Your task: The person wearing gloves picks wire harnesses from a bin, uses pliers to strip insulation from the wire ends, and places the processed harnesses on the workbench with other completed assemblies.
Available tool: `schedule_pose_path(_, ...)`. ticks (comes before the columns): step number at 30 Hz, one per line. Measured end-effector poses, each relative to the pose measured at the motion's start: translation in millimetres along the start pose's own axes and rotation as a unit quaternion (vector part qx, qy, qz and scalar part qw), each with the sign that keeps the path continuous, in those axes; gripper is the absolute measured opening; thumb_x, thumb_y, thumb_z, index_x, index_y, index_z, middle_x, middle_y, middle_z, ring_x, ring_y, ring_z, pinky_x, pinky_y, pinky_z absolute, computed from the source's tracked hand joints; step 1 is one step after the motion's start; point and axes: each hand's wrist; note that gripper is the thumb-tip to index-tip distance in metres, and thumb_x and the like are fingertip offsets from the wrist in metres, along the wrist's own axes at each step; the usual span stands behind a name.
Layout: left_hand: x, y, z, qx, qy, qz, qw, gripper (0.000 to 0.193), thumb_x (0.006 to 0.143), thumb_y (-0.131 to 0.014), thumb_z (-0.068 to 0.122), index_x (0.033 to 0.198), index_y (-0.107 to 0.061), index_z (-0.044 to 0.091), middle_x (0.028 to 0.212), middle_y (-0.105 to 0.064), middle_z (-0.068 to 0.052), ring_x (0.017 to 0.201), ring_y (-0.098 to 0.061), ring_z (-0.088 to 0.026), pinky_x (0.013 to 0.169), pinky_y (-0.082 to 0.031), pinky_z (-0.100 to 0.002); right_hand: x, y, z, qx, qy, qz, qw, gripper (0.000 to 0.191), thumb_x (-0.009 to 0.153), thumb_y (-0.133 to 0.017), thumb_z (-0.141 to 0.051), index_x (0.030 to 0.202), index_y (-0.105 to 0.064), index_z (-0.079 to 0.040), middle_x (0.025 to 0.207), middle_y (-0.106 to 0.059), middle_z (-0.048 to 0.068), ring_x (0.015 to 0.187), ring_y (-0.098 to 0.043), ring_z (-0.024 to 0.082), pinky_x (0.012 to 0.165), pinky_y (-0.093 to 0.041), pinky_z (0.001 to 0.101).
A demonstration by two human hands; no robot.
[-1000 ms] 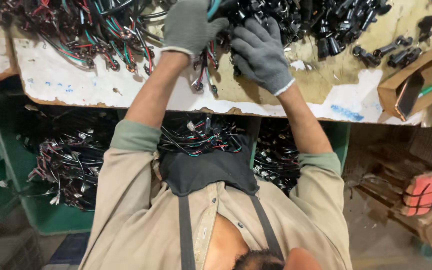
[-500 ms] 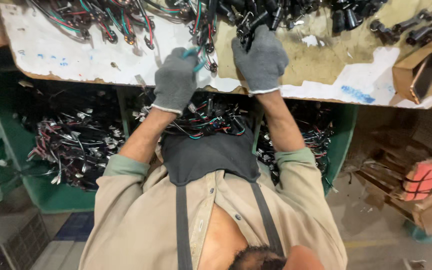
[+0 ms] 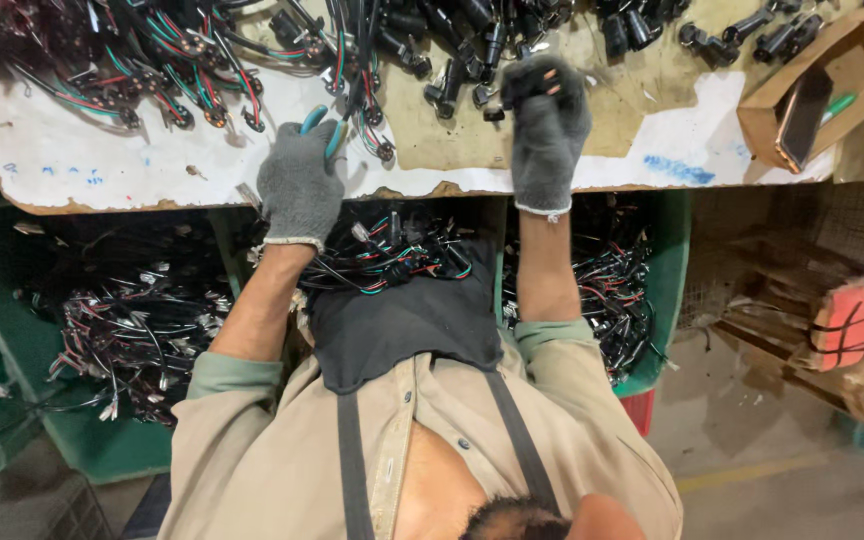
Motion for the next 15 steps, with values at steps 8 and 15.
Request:
schedule_pose_path(8,11,75,10,-0.528,0.181,-0.085,0.825,0.036,0.09,-0.079,0.001,0.125,-0.071,-0.004,0.09,-0.074,-0.012,0.071,-0.066,-0.015,0.061,-0.051,-0.028,-48,-12,4,-0.343,-0.024,-0.138,0.929,0.011,0.078,-0.056,0.0,0.085,-0.062,-0.005,0.078,-0.065,0.008,0.072,-0.063,0.024,0.067,-0.05,0.0371)
schedule_pose_path(15,-30,133,61,-0.625,0.208,-0.113,0.744,0.045,0.084,-0.076,0.001,0.127,-0.068,-0.007,0.092,-0.075,-0.009,0.059,-0.065,-0.013,0.05,-0.051,-0.025,-57,-13,7,-0.436,0.151,-0.308,0.832,0.003,0.082,-0.063,-0.009,0.081,-0.062,-0.006,0.073,-0.059,0.011,0.065,-0.061,0.034,0.064,-0.049,0.0431)
Point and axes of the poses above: each hand's wrist, its own x-axis towards the middle knuckle, its own y-axis out of the back of the hand, z = x × y
